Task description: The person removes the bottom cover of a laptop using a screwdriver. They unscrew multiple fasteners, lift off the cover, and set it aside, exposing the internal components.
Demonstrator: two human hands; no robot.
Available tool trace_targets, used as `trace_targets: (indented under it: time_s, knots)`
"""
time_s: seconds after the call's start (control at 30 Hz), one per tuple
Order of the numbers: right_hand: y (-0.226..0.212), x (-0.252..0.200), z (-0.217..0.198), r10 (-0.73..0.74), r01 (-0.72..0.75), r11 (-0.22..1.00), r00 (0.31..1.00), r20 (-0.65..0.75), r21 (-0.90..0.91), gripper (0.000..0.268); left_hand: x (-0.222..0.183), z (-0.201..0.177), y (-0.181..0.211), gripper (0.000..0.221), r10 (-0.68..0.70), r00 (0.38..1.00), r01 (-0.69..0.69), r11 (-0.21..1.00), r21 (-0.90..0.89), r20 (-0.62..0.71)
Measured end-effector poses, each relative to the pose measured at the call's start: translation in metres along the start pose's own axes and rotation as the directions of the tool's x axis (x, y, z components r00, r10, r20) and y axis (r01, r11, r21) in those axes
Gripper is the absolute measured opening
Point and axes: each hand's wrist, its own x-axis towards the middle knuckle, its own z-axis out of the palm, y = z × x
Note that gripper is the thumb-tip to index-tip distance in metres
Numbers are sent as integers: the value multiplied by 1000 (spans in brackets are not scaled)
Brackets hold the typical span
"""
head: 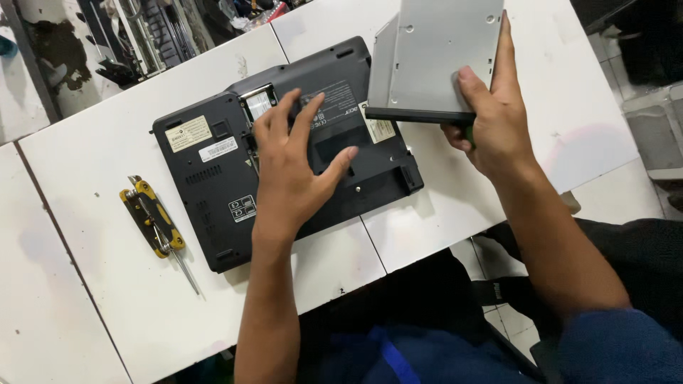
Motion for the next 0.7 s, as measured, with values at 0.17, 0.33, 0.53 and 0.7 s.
trace_targets:
  time_s: [0.17, 0.33, 0.53, 0.7]
  knots:
    - [7, -7, -18, 16, -19, 998, 999, -45, -66, 68, -1, 12, -8, 69, -38, 997, 48, 987, 152, -65]
    - [-1, -16, -29, 24, -61, 973, 986, -164, -224, 64, -1, 5, -10, 74, -60, 998, 62, 994, 90, -20]
    - [0, -20, -36, 123, -170, 938, 978, -169, -302, 69, 0, -2, -6, 94, -72, 995, 64, 992, 109, 65]
    - [-14, -22, -38, 198, -255, 657, 966, -164, -709, 79, 0, -2, -9, 100, -50, 994, 35, 986, 163, 93]
